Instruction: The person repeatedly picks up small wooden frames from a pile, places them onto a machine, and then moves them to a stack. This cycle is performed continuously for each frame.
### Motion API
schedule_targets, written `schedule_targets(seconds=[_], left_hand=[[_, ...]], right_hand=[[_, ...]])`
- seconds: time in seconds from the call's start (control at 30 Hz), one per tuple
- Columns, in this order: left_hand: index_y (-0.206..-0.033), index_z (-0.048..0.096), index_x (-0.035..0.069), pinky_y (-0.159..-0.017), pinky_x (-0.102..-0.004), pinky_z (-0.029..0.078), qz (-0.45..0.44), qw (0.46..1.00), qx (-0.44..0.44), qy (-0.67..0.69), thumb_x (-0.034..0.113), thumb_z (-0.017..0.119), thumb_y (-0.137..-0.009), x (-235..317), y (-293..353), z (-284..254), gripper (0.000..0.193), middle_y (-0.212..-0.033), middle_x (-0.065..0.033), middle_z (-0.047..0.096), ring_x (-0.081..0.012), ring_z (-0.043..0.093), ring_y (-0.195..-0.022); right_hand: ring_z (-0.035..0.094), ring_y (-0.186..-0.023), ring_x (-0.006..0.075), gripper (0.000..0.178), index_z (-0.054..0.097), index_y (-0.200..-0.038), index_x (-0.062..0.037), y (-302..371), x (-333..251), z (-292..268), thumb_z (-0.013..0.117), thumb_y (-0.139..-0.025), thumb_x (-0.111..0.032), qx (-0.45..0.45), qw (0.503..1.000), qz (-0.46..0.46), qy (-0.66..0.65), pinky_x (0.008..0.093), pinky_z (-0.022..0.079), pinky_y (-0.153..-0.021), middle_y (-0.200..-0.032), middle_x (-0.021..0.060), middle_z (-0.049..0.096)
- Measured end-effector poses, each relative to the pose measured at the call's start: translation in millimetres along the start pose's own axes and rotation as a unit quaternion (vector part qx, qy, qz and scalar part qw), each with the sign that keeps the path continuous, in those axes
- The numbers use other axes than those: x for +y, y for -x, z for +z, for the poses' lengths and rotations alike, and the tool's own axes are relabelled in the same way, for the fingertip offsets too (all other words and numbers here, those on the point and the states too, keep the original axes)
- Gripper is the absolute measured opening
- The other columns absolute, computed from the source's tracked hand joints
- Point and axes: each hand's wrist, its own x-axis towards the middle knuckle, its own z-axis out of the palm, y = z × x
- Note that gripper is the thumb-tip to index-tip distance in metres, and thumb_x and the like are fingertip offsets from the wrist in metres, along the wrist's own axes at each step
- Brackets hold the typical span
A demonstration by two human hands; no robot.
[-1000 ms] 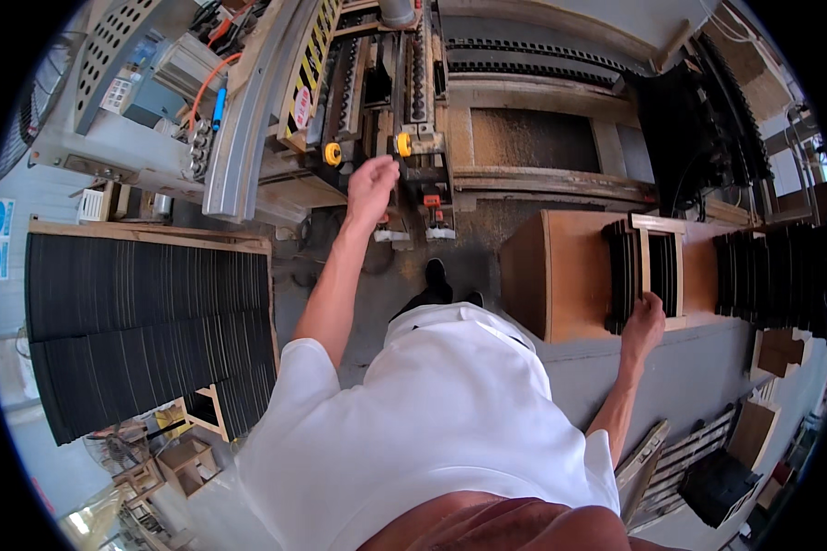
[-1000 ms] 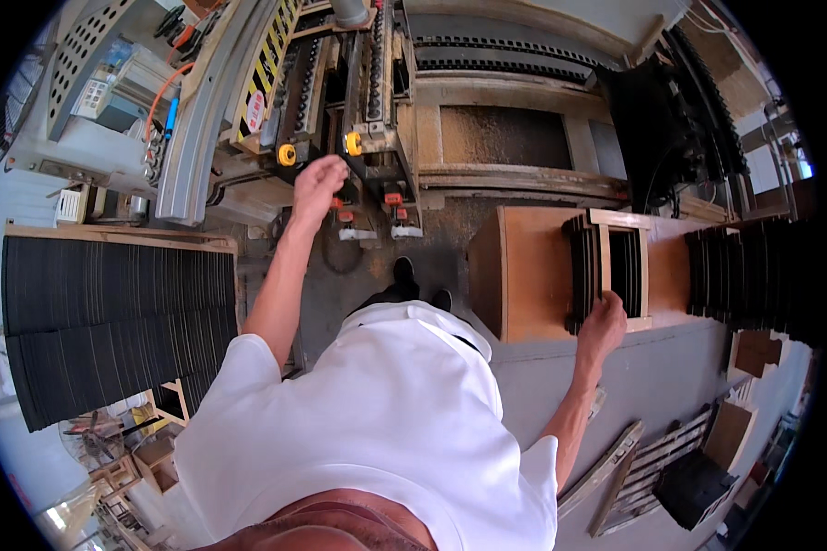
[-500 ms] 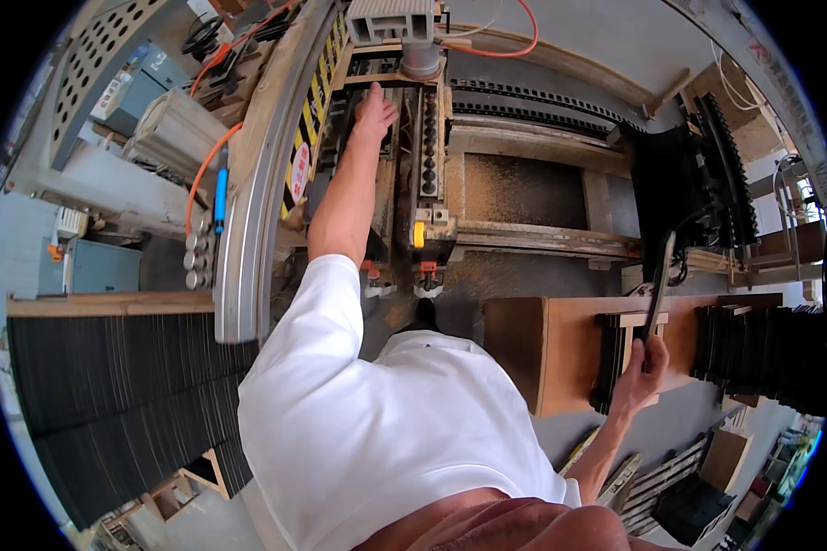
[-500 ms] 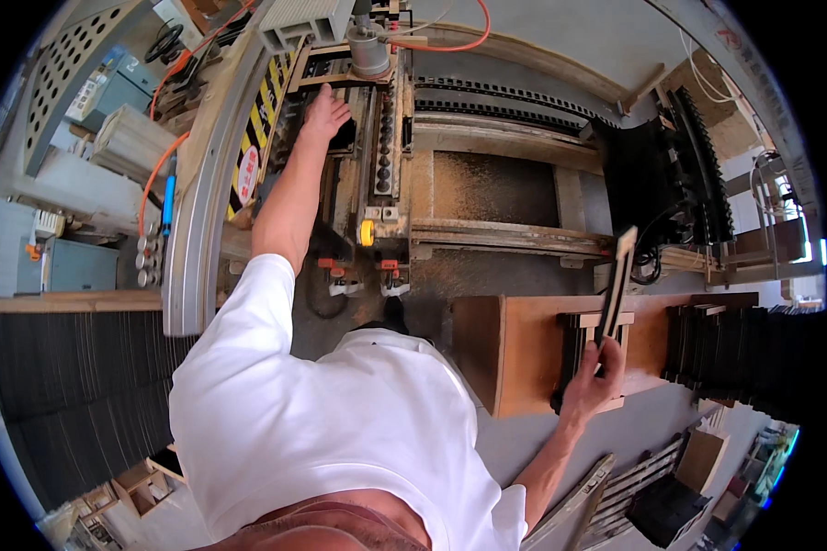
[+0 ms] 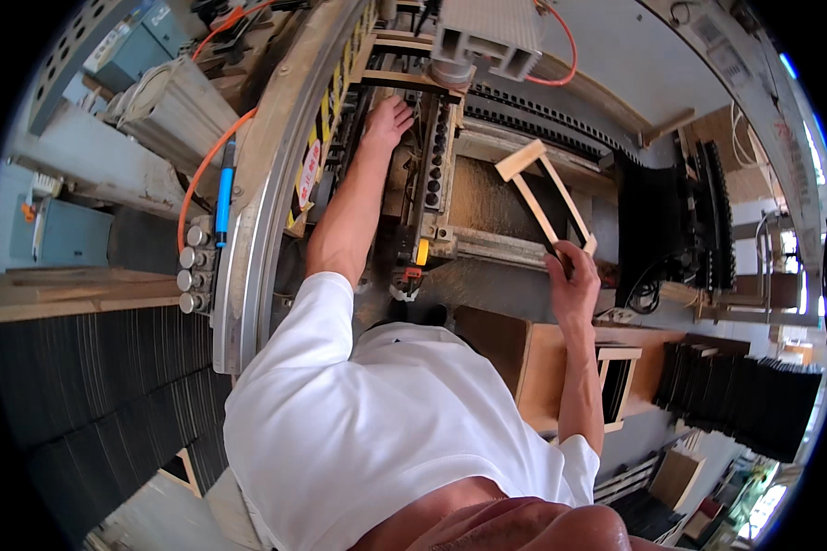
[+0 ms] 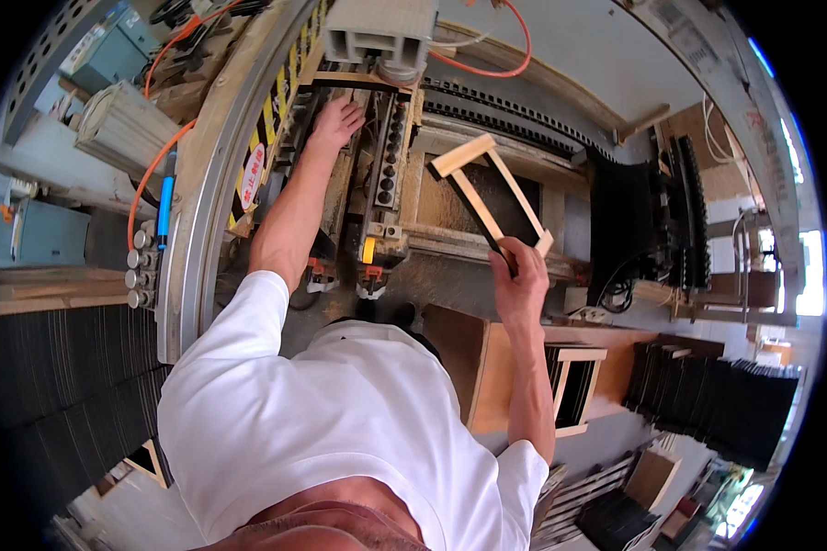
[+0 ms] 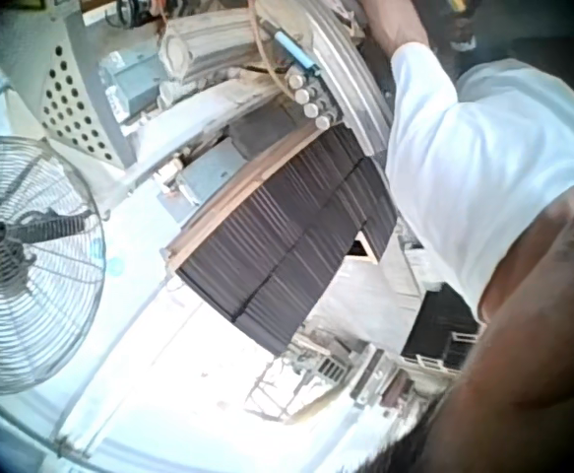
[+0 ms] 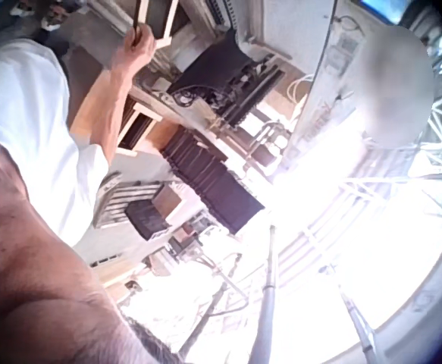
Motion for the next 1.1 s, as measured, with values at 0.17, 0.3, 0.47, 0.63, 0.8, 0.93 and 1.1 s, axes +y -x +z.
schedule_targets(seconds=[0.17,0.3,0.47,0.63,0.8,0.93,1.1], left_hand=[[-0.138,0.025,-0.003,-0.103,-0.0516,0.039,0.008,0.999,0.024,0.030,0.030,0.060,-0.091,23,-37,15,0.068,-0.131,-0.0255,0.038,-0.0395,0.043,-0.121],[-0.130,0.037,-0.002,-0.092,-0.0486,0.051,0.054,0.998,0.038,0.017,0.022,0.059,-0.093,18,-48,19,0.050,-0.124,-0.0230,0.041,-0.0358,0.048,-0.113],[-0.127,0.038,-0.005,-0.092,-0.0474,0.053,0.053,0.996,0.067,0.041,0.016,0.058,-0.093,-9,8,9,0.045,-0.125,-0.0228,0.040,-0.0356,0.048,-0.112],[-0.114,0.053,0.001,-0.084,-0.0392,0.050,0.097,0.991,-0.011,-0.095,0.013,0.060,-0.089,-25,127,-45,0.029,-0.112,-0.0121,0.058,-0.0245,0.056,-0.105],[-0.110,0.057,0.005,-0.095,-0.0441,0.045,0.083,0.991,-0.078,0.076,0.005,0.054,-0.087,-34,192,-47,0.023,-0.113,-0.0100,0.062,-0.0270,0.057,-0.109],[-0.107,0.057,0.006,-0.093,-0.0428,0.045,0.104,0.983,-0.101,0.115,0.009,0.055,-0.089,-42,192,-44,0.018,-0.113,-0.0092,0.060,-0.0248,0.057,-0.109],[-0.108,0.055,0.006,-0.094,-0.0434,0.046,0.128,0.981,-0.017,0.147,0.014,0.054,-0.094,-53,182,-49,0.017,-0.109,-0.0075,0.059,-0.0239,0.057,-0.106]], right_hand=[[0.057,-0.072,0.0258,0.021,0.064,-0.092,-0.0062,-33,-32,21,0.072,-0.073,-0.001,-0.038,0.992,-0.120,-0.014,0.0353,0.047,-0.067,-0.080,0.0080,0.063],[0.059,-0.077,0.0261,0.021,0.063,-0.090,-0.0056,-52,-33,16,0.072,-0.072,-0.001,-0.051,0.974,-0.221,0.001,0.0355,0.047,-0.071,-0.088,0.0078,0.066],[0.060,-0.083,0.0278,0.019,0.063,-0.088,-0.0059,-74,-17,20,0.072,-0.071,-0.002,-0.066,0.958,-0.277,0.020,0.0372,0.046,-0.075,-0.090,0.0068,0.067],[0.060,-0.084,0.0275,0.016,0.065,-0.087,-0.0080,-109,-25,78,0.070,-0.072,-0.006,-0.117,0.924,-0.363,-0.025,0.0387,0.047,-0.076,-0.089,0.0058,0.067],[0.058,-0.094,0.0285,0.021,0.065,-0.092,-0.0076,-130,-36,165,0.071,-0.072,-0.009,-0.183,0.882,-0.432,-0.042,0.0396,0.045,-0.083,-0.099,0.0074,0.066],[0.056,-0.103,0.0321,0.031,0.063,-0.099,-0.0065,-132,-43,189,0.073,-0.071,-0.016,-0.198,0.873,-0.445,-0.032,0.0420,0.043,-0.088,-0.110,0.0119,0.061],[0.059,-0.094,0.0331,0.032,0.058,-0.100,-0.0068,-127,-67,217,0.071,-0.072,-0.015,-0.247,0.884,-0.396,0.010,0.0424,0.045,-0.083,-0.094,0.0142,0.064]])
